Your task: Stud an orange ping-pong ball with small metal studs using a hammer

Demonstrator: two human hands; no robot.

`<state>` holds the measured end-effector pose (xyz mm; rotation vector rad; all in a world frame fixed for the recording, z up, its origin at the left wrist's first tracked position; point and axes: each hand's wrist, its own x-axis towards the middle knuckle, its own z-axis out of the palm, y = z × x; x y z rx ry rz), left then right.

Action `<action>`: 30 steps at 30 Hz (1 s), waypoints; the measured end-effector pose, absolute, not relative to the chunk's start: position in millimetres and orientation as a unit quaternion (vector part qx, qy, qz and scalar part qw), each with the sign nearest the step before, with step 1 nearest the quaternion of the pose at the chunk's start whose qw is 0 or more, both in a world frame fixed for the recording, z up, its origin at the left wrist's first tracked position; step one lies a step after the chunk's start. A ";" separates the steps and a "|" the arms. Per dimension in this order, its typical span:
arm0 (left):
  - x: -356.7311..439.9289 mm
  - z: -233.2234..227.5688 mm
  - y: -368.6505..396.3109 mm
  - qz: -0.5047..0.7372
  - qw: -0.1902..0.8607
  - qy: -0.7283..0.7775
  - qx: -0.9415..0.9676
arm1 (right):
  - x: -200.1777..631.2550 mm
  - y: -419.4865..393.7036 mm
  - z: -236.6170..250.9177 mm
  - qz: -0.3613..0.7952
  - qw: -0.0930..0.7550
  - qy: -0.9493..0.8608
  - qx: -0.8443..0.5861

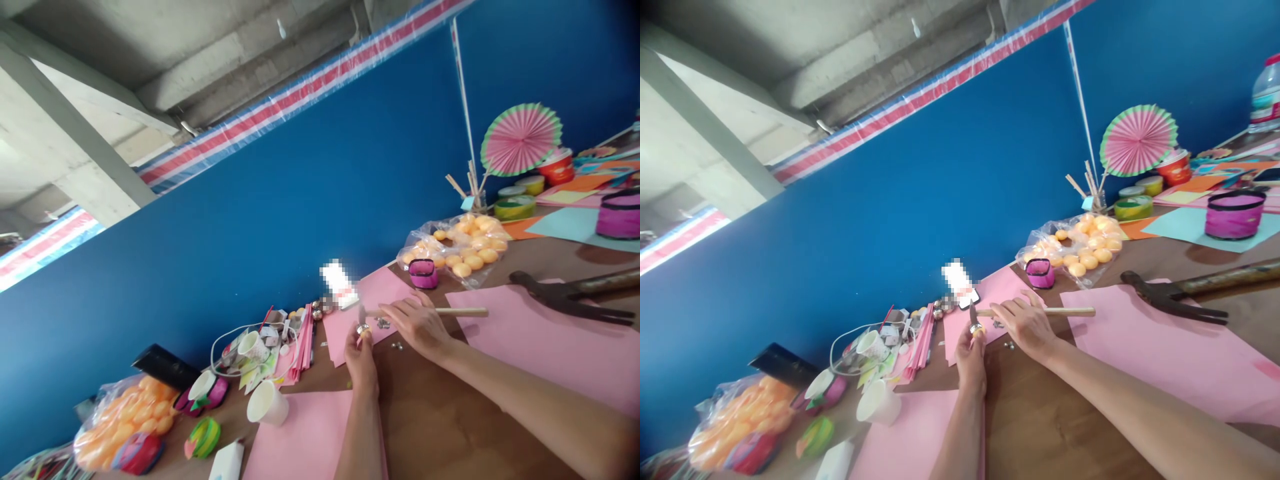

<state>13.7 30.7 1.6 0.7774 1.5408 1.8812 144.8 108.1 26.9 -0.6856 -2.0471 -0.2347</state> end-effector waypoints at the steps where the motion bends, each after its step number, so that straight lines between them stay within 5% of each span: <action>1: 14.3 2.2 30.5 0.704 0.289 0.579 0.292 | 145.5 109.1 27.1 -0.092 0.469 -0.829 -0.290; 30: 17.2 3.4 30.5 0.710 0.305 0.560 0.299 | 144.6 111.3 23.3 -0.091 0.442 -0.844 -0.289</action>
